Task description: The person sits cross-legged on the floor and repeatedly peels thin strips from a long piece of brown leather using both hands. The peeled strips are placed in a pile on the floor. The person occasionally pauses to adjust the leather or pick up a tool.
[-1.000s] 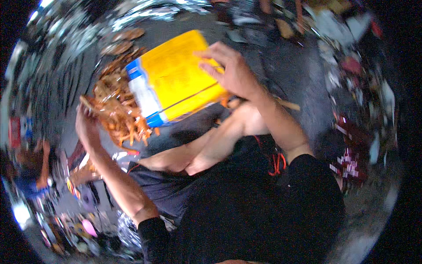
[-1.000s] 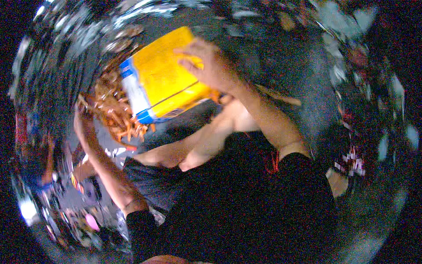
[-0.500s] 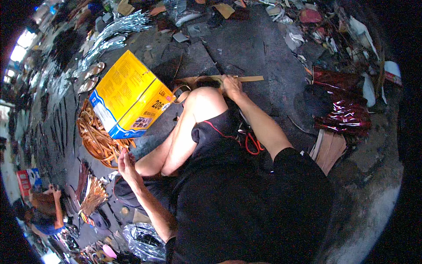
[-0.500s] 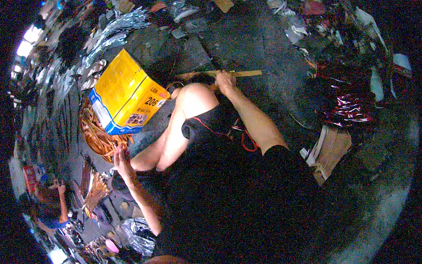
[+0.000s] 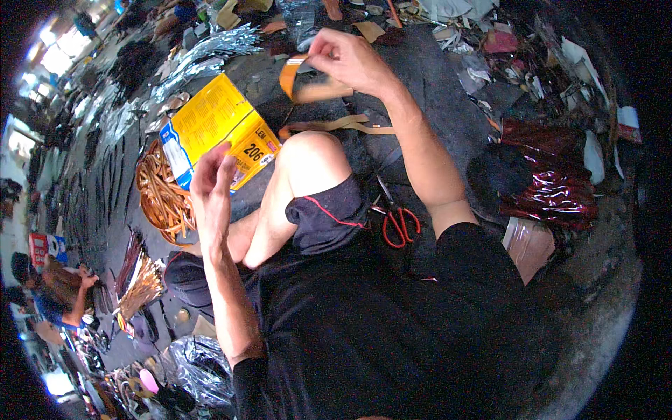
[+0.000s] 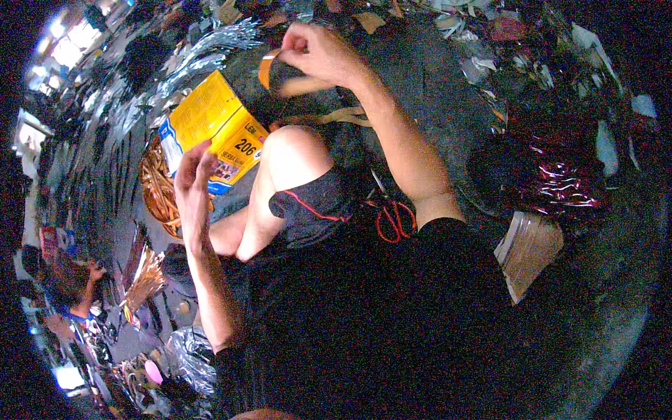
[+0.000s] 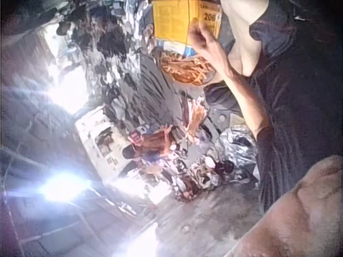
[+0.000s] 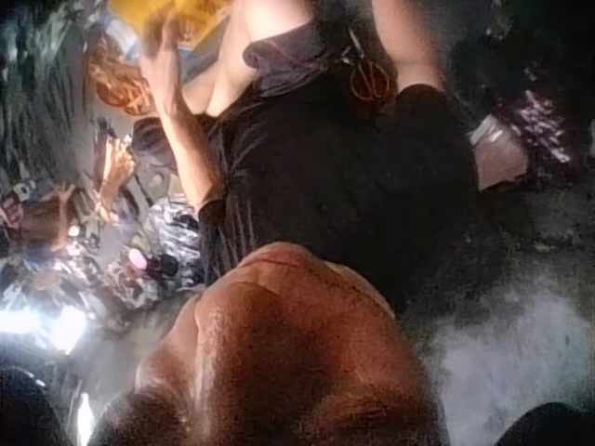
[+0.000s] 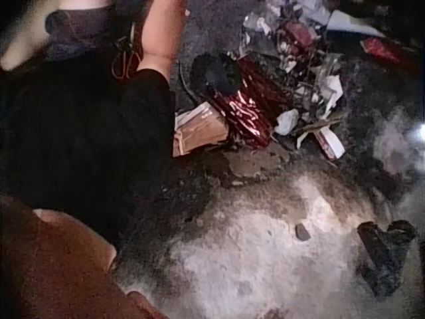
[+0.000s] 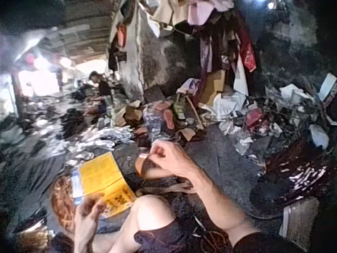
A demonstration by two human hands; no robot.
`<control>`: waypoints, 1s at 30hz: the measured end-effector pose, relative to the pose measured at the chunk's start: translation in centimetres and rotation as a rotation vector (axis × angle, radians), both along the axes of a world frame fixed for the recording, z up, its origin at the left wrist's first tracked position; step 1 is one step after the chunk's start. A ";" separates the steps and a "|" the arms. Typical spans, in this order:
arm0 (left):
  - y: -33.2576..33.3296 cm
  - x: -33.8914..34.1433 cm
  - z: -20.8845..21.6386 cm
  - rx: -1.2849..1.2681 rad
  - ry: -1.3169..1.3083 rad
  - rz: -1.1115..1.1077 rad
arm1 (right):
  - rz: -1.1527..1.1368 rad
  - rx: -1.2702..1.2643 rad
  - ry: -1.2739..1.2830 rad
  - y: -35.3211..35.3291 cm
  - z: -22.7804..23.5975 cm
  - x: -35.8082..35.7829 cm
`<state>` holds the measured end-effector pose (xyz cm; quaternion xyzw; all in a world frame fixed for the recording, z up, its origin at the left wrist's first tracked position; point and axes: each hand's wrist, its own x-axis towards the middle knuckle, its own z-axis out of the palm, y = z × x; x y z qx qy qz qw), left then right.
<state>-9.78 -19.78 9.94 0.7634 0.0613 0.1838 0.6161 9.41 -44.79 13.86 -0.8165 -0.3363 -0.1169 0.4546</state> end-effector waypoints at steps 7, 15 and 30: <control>-4.8 3.3 3.3 0.188 -0.261 -0.058 | 0.173 -0.147 -0.148 1.8 3.5 -4.6; -4.4 4.3 2.5 0.009 -0.219 -0.086 | 0.301 0.098 -0.162 3.4 3.4 -4.1; 13.6 -1.9 -1.9 -0.021 0.382 -0.323 | 0.367 -0.344 0.659 -0.9 -5.9 3.6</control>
